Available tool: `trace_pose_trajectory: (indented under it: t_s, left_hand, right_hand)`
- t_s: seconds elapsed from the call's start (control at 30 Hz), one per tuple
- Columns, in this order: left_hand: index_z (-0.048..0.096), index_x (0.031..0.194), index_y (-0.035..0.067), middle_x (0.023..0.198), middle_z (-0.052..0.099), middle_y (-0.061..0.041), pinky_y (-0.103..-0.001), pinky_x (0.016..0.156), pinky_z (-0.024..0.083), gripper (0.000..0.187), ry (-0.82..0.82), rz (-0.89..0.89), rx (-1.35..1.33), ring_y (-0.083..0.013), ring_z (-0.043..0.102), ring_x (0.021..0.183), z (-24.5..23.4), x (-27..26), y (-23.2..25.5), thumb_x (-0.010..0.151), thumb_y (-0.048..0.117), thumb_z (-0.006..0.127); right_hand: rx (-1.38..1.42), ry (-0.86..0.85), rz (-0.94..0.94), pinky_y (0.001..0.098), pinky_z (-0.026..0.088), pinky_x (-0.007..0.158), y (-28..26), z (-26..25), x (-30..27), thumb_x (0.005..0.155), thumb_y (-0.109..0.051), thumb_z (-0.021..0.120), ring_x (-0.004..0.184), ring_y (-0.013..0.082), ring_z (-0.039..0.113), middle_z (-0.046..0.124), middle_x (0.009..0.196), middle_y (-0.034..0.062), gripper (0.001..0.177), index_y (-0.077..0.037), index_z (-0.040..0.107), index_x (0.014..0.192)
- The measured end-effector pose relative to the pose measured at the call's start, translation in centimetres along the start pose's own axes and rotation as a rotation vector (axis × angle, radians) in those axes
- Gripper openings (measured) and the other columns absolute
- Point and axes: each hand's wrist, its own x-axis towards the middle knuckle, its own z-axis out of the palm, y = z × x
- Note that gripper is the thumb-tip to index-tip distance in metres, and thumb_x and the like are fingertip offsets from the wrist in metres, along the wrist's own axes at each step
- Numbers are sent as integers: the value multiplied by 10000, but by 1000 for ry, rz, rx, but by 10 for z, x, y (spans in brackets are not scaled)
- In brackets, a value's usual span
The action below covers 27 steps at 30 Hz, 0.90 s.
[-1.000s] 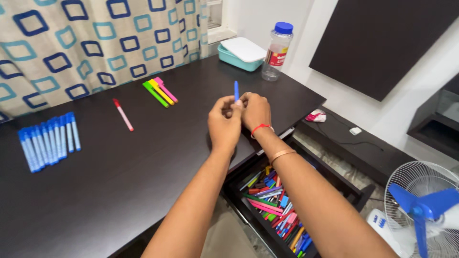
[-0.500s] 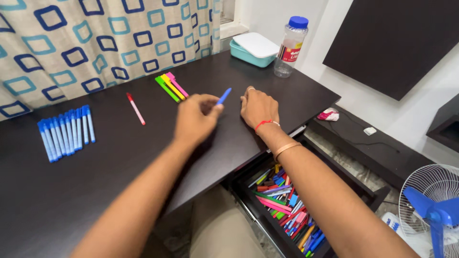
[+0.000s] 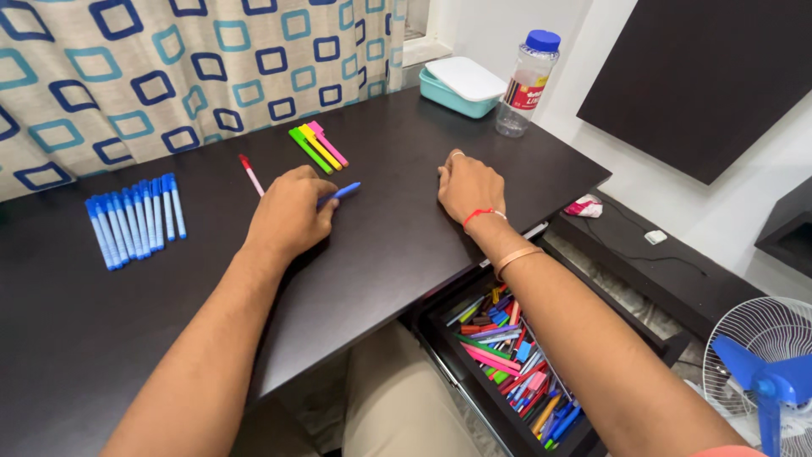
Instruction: The person opens a drawer and repeatedly picks up colored markers, placing them in a neat row on the desk. The person handles each marker one at a time, arranging them by color on the desk surface.
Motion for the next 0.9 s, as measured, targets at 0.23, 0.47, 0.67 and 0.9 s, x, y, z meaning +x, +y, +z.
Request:
trace_pose_trajectory:
  t_s: [0.23, 0.47, 0.67, 0.9]
  left_hand:
    - [824, 963, 117, 914, 702, -115, -471, 835, 517, 178, 15, -99, 48, -338, 646, 935, -5, -6, -1, 797, 172, 791]
    - [830, 923, 119, 905, 733, -79, -458, 843, 514, 160, 24, -129, 64, -316, 641, 922, -4, -7, -1, 788, 197, 801]
    - [829, 928, 108, 904, 734, -71, -448, 860, 496, 165, 25, -146, 61, -306, 632, 933, -3, -8, 0, 795, 200, 798]
    - [801, 957, 102, 924, 720, -65, -441, 861, 481, 196, 74, -129, 48, -298, 625, 939, -4, -8, 1, 809, 230, 813]
  right_hand:
    - [0, 10, -4, 525, 542, 773, 0, -1, 0, 974, -294, 630, 864, 408, 700, 738, 933, 164, 201, -97, 664, 978]
    - [-8, 9, -2, 521, 543, 771, 0, -1, 0, 974, -293, 629, 863, 403, 702, 738, 933, 164, 200, -97, 665, 981]
    - [-2, 3, 3, 516, 542, 774, -2, -3, -1, 979, -291, 622, 867, 396, 702, 740, 929, 161, 201, -94, 664, 978]
    - [4, 4, 4, 514, 543, 777, -2, -3, -1, 980, -290, 621, 872, 393, 703, 740, 937, 158, 201, -94, 664, 979]
